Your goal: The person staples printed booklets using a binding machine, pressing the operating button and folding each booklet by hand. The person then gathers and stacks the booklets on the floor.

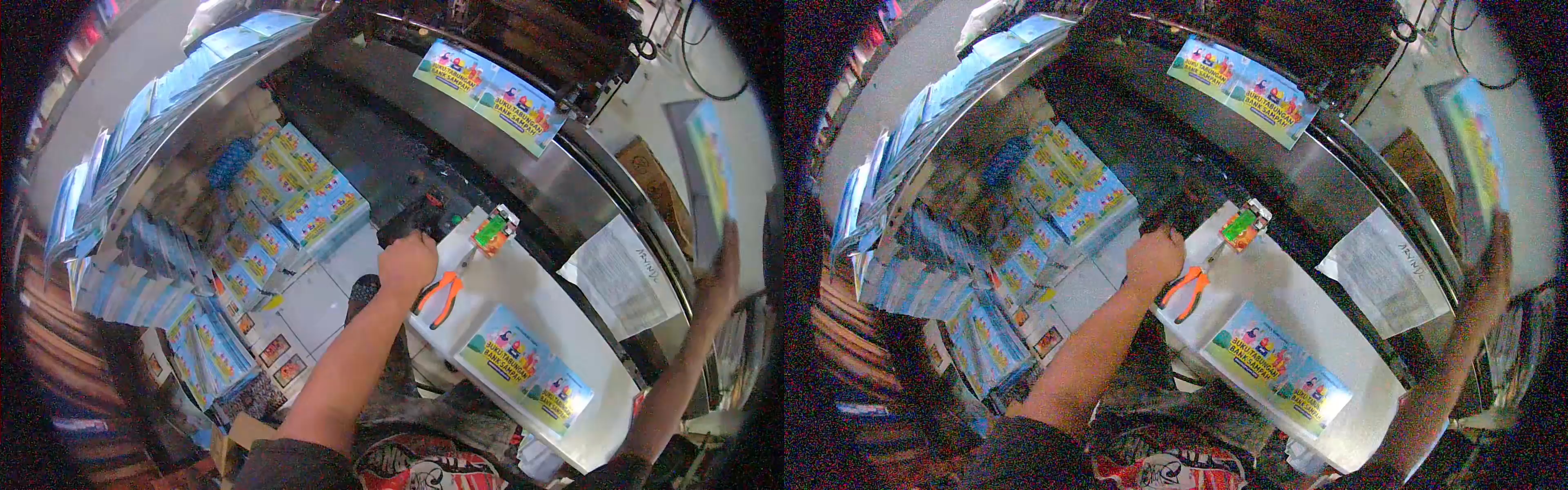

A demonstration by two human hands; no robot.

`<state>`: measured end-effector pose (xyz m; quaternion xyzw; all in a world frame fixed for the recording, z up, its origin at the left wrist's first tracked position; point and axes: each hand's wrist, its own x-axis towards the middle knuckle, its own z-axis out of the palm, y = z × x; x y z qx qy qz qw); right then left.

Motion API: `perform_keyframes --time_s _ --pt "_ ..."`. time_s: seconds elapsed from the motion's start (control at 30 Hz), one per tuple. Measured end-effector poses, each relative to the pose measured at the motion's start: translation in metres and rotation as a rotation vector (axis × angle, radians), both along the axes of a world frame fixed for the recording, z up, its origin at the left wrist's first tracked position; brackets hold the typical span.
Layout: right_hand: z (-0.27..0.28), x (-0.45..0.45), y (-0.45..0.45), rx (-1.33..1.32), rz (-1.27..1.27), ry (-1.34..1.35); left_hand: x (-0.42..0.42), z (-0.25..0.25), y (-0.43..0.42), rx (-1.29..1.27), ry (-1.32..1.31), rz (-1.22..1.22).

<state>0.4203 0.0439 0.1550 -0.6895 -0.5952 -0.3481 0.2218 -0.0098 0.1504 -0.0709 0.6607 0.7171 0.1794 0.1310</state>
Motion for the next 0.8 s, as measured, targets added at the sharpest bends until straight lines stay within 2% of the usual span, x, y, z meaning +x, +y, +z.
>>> perform_keyframes --time_s 0.07,0.1,0.13,0.17,0.23,0.27,0.3,0.33,0.37,0.4,0.43,0.47,0.5,0.53,0.63,0.7,0.73,0.77,0.8 --pt "-0.041 0.037 0.034 -0.06 -0.033 -0.108 0.001 0.007 -0.001 -0.04 0.034 0.022" --pt "-0.059 0.031 0.04 -0.191 0.027 -0.19 0.001 0.009 -0.002 -0.034 0.036 0.027" --pt "-0.076 0.015 0.041 -0.491 -0.248 0.001 0.002 0.009 -0.003 -0.02 0.03 -0.047" --pt "-0.086 -0.015 0.028 -0.447 -0.092 -0.18 -0.001 0.009 -0.005 -0.006 0.032 -0.101" --pt "-0.112 -0.014 0.004 -0.449 0.104 -0.108 -0.003 -0.039 0.004 0.125 0.109 -0.221" --pt "-0.14 0.014 -0.005 -0.492 0.123 0.008 -0.003 -0.011 0.002 -0.122 0.03 -0.162" --pt "-0.14 -0.016 -0.007 -0.496 0.079 0.894 -0.008 -0.002 -0.004 -0.024 0.035 -0.187" --pt "-0.163 -0.014 -0.032 -0.525 0.083 0.492 -0.007 -0.004 -0.004 -0.003 -0.015 -0.178" --pt "-0.201 0.001 -0.048 -0.567 0.2 0.87 -0.004 -0.002 -0.002 -0.057 0.015 -0.12" --pt "-0.149 -0.059 -0.062 -1.02 0.03 0.612 -0.002 -0.017 0.001 0.095 0.074 -0.148" --pt "-0.123 -0.112 -0.079 -1.071 0.159 0.409 -0.006 -0.015 0.001 0.096 0.079 -0.134" --pt "-0.124 -0.128 -0.104 -1.046 0.33 0.478 -0.005 -0.01 0.002 0.059 0.047 -0.102" --pt "-0.109 -0.164 -0.112 -1.138 0.197 0.437 -0.001 -0.007 0.002 0.02 0.01 -0.077" --pt "-0.136 -0.146 -0.128 -1.129 0.4 0.301 -0.002 -0.006 0.002 0.021 0.005 -0.081" --pt "-0.14 -0.165 -0.13 -1.146 0.314 0.393 -0.005 -0.011 -0.002 0.022 0.031 -0.169" --pt "-0.133 -0.157 -0.14 -1.137 0.227 0.428 -0.001 -0.024 0.004 0.163 0.038 -0.212" --pt "-0.134 -0.155 -0.139 -1.179 0.199 0.435 0.0 -0.013 0.005 -0.004 -0.017 -0.15" --pt "-0.135 -0.159 -0.136 -1.224 0.195 0.44 -0.003 -0.014 0.001 0.0 -0.007 -0.134" --pt "-0.134 -0.164 -0.136 -1.216 0.229 0.425 -0.005 -0.014 0.0 0.114 -0.295 -0.076"
